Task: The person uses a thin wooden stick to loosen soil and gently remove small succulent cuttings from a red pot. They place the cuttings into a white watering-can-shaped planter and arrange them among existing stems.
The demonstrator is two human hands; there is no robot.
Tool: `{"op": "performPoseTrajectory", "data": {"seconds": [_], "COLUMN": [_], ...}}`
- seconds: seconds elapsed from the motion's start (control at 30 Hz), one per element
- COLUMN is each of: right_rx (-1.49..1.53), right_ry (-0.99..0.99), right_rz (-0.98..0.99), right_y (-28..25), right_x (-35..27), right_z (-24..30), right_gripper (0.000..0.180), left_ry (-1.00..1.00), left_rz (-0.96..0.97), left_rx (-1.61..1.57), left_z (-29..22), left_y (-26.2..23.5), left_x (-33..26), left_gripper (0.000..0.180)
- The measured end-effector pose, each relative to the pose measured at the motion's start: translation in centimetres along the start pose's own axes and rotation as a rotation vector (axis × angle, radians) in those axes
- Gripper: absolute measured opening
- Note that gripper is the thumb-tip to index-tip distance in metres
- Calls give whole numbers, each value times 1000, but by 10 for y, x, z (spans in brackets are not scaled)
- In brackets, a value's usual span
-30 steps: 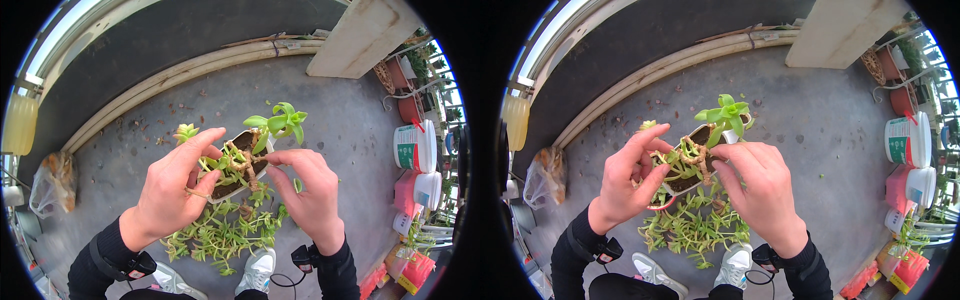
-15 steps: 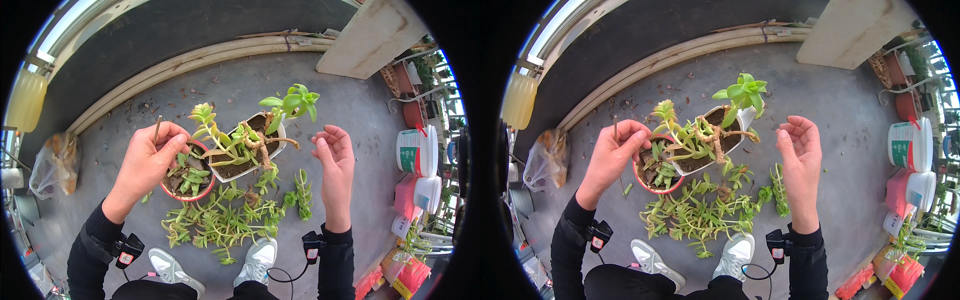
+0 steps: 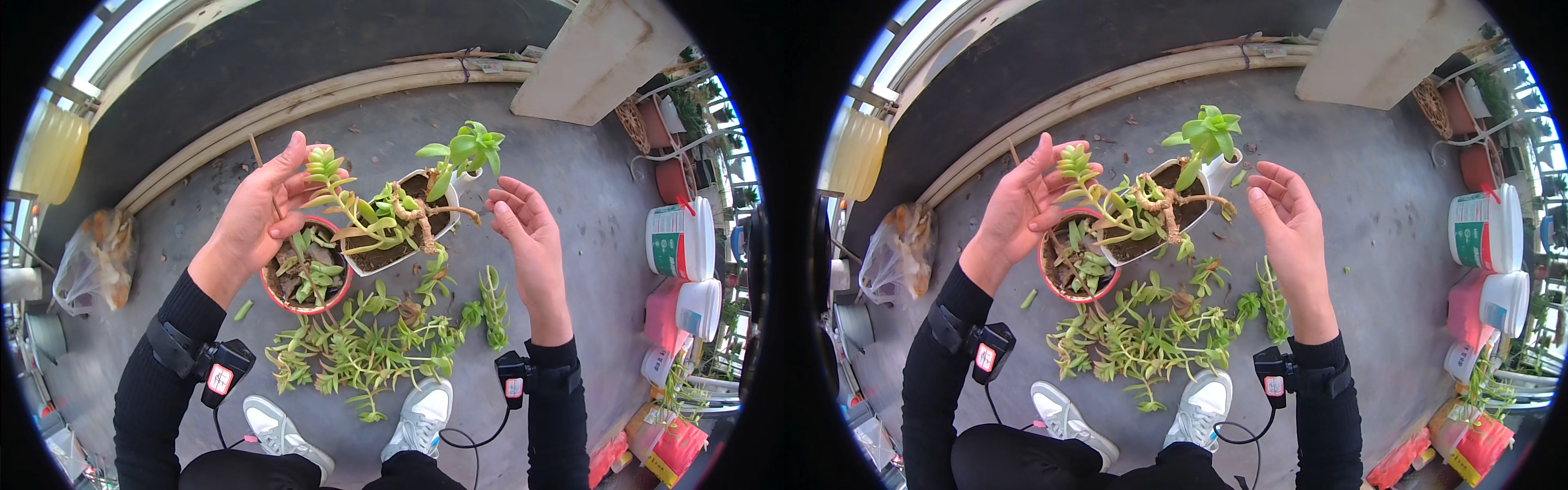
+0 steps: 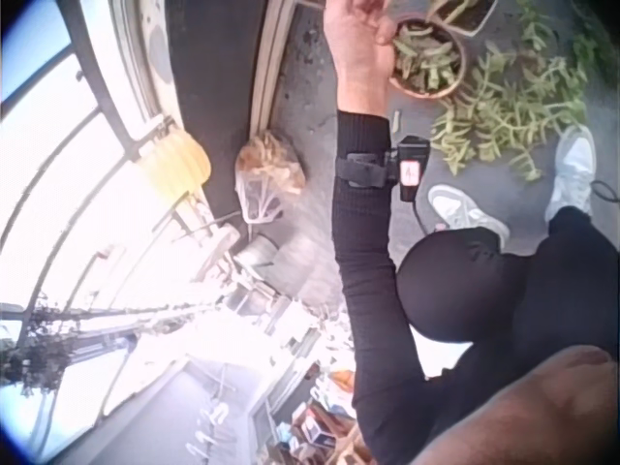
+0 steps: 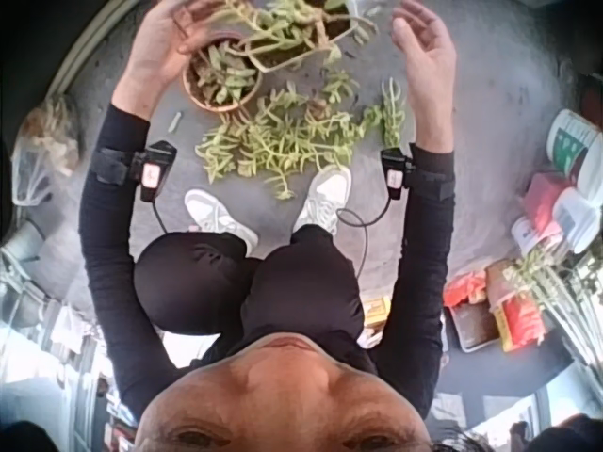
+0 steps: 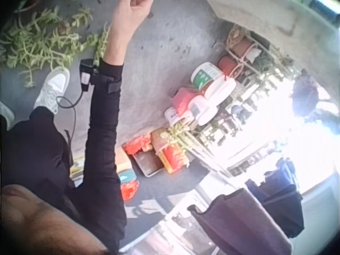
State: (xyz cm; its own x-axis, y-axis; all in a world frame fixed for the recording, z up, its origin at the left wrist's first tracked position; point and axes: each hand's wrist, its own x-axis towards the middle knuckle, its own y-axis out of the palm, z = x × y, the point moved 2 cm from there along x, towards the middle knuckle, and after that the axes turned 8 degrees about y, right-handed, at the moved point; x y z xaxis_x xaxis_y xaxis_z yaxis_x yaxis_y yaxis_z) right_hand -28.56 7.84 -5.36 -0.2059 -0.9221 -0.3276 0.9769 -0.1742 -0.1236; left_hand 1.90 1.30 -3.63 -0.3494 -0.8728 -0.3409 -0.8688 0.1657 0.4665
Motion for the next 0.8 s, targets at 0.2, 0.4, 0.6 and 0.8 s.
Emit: {"op": "performPoseTrajectory", "data": {"seconds": [0.2,0.4,0.6,0.8], "right_rx": [-9,11,-16,33], "right_ry": [24,-43,-63,28], "right_rz": [-32,-2,24,33], "right_y": [-9,-1,4,6], "right_x": [-14,-21,-22,17], "right_z": [-4,0,4,-7], "right_gripper": [40,38,39,43], "left_ry": [312,288,261,81], "left_rz": [145,166,146,36], "left_rx": [470,490,376,503], "left_z": [-5,-3,-10,-13], "left_y": [20,32,34,32], "left_x": [-47,-70,-72,-51], "left_gripper": [46,48,28,29]}}
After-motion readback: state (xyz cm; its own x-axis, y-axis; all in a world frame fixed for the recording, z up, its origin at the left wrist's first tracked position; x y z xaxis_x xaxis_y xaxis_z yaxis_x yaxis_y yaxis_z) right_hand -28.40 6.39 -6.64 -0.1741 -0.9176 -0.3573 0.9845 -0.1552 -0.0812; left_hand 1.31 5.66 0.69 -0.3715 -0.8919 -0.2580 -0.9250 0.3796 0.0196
